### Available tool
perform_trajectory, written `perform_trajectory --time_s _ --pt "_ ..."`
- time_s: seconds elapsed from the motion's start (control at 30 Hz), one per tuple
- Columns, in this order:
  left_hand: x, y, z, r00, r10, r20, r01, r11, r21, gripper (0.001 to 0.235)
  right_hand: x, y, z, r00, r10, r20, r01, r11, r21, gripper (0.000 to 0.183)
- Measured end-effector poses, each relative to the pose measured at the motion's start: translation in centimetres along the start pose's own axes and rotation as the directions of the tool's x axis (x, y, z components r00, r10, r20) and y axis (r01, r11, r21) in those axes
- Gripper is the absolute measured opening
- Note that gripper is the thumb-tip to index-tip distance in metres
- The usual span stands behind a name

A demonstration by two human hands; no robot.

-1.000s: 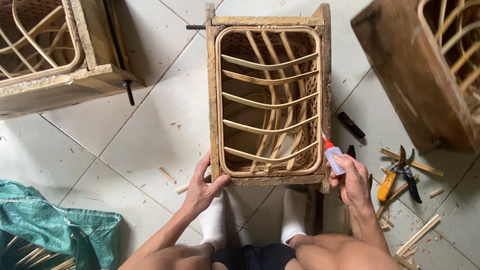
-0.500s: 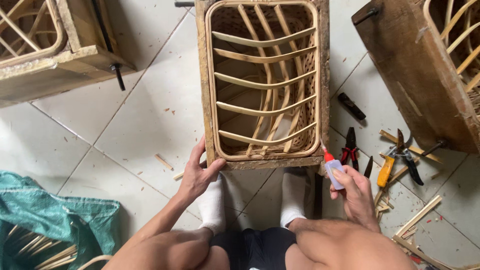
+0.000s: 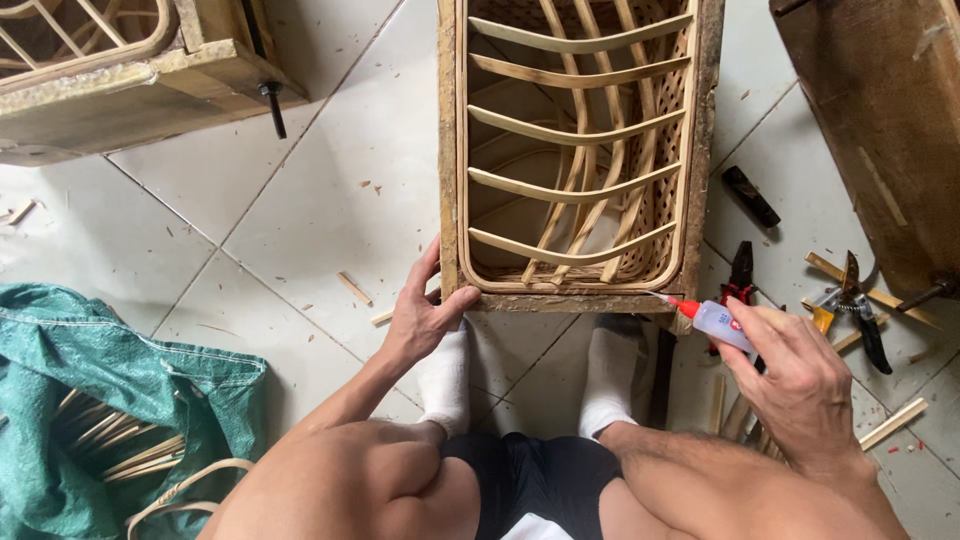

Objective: The person inserts thin wooden strips into a rectangular basket frame, secures them with a hammer, and applies glue along the joints. The person works on the basket while sitting on the floor.

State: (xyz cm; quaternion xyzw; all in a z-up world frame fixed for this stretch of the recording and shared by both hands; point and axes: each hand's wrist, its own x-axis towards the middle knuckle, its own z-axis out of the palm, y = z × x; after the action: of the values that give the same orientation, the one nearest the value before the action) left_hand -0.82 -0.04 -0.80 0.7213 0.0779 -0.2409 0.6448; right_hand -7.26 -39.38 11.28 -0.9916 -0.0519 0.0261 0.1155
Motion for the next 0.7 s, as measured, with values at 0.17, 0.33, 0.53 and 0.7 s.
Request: perform_trajectory --time_s 0.17,0.33,0.53,0.7 --pt "0.0 0.1 0.0 1.0 -0.005 0.006 0.005 1.0 -0.003 0.089 0.3 0.2 -0.1 0.998 -0.054 0.028 0.055 0.998 -0.043 0.052" --pt "0.0 -0.1 -0.1 1.0 0.002 0.008 -0.002 1.0 0.031 0.09 0.7 0.0 -0.5 0.994 -0.086 0.061 0.092 0.991 -0.097 0.049" --pt "0.0 -0.6 0.0 0.999 0.032 0.004 -0.032 0.999 -0.027 0.089 1.1 -0.6 -1.3 0.998 -0.063 0.029 0.064 0.996 -0.055 0.045" --pt "0.1 -0.7 0.0 0.999 0.034 -0.003 -0.034 0.998 -0.045 0.092 1.8 -1.6 -0.5 0.989 -0.121 0.085 0.124 0.992 -0.037 0.05"
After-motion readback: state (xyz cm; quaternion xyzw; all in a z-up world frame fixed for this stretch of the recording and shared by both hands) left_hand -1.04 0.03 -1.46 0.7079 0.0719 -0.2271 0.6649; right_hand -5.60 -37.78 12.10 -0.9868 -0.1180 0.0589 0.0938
